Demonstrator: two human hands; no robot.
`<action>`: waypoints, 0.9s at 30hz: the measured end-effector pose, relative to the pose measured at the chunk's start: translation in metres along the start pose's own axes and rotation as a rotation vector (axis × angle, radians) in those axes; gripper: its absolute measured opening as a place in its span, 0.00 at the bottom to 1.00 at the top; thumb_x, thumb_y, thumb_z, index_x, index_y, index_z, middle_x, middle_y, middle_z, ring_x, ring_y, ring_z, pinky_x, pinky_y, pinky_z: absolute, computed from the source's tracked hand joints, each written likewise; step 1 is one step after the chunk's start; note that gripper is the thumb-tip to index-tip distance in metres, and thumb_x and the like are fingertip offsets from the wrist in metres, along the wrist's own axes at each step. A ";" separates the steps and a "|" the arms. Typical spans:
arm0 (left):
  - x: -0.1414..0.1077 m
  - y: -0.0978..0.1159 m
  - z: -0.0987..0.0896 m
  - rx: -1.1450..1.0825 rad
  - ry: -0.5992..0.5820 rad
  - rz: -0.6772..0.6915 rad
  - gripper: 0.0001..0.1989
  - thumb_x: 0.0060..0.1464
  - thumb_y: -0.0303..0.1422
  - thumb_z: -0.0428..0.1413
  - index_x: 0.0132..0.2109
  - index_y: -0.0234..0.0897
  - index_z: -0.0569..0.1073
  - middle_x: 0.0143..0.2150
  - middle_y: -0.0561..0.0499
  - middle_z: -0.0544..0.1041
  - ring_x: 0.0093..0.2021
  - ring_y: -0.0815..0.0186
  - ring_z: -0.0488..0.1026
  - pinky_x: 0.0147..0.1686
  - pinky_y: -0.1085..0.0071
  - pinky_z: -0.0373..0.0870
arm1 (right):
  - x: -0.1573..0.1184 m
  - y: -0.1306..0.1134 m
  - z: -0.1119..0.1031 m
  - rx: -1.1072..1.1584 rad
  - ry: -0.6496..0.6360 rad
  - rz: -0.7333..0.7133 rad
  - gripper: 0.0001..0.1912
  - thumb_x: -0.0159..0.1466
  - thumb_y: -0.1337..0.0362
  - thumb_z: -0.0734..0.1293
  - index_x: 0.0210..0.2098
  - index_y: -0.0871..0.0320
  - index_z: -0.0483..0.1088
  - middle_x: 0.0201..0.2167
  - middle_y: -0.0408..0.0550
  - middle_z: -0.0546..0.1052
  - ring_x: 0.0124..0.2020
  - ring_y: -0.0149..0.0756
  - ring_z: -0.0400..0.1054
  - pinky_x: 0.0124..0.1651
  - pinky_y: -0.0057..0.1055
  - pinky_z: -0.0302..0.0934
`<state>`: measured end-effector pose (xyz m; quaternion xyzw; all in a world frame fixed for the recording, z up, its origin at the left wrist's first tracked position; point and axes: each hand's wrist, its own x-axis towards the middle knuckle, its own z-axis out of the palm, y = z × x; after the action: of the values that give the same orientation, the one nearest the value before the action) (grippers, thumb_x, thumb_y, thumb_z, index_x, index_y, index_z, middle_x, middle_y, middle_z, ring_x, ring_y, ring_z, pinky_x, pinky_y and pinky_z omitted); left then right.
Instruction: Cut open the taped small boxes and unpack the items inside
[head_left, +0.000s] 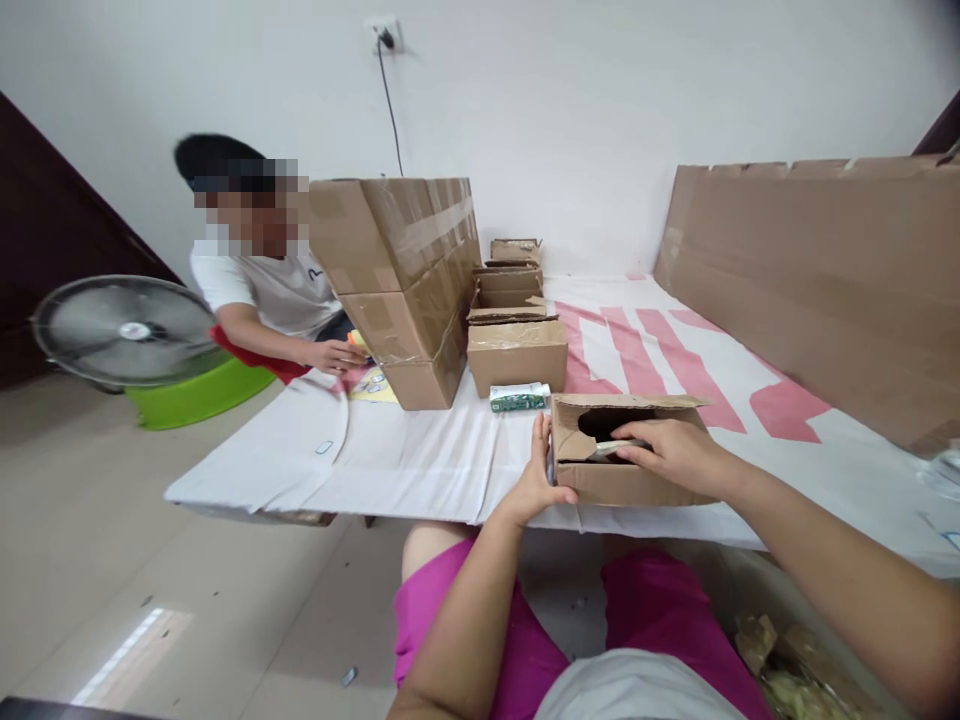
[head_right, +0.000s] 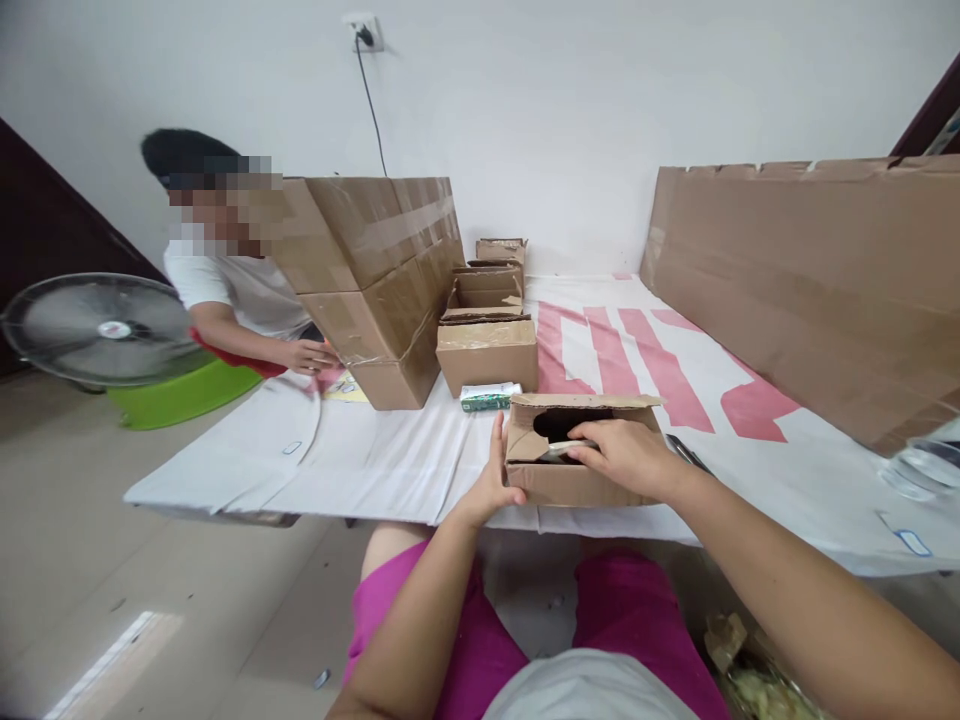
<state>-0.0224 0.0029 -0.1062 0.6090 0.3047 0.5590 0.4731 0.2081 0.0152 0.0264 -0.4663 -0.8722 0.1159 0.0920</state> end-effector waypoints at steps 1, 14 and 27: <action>0.000 -0.001 -0.001 0.009 -0.036 0.007 0.73 0.27 0.56 0.68 0.70 0.49 0.30 0.72 0.39 0.39 0.71 0.46 0.40 0.67 0.49 0.43 | 0.001 0.002 0.000 0.009 -0.007 -0.012 0.18 0.66 0.53 0.59 0.48 0.50 0.74 0.49 0.44 0.78 0.49 0.46 0.72 0.50 0.40 0.64; -0.003 -0.002 -0.003 0.168 0.054 0.034 0.67 0.24 0.50 0.72 0.68 0.46 0.47 0.67 0.39 0.53 0.65 0.44 0.56 0.63 0.47 0.53 | -0.008 -0.001 -0.012 0.081 0.482 -0.161 0.12 0.65 0.60 0.58 0.37 0.54 0.73 0.33 0.45 0.80 0.33 0.38 0.73 0.36 0.33 0.65; 0.003 -0.009 -0.014 0.196 0.469 0.071 0.53 0.29 0.45 0.72 0.62 0.46 0.59 0.65 0.44 0.58 0.64 0.51 0.58 0.61 0.57 0.57 | -0.072 0.040 -0.053 0.411 1.143 0.260 0.17 0.66 0.47 0.58 0.42 0.52 0.67 0.37 0.50 0.76 0.38 0.43 0.71 0.40 0.43 0.67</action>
<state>-0.0343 0.0123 -0.1140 0.5160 0.4371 0.6691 0.3081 0.2937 -0.0168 0.0618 -0.5297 -0.5808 0.0238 0.6177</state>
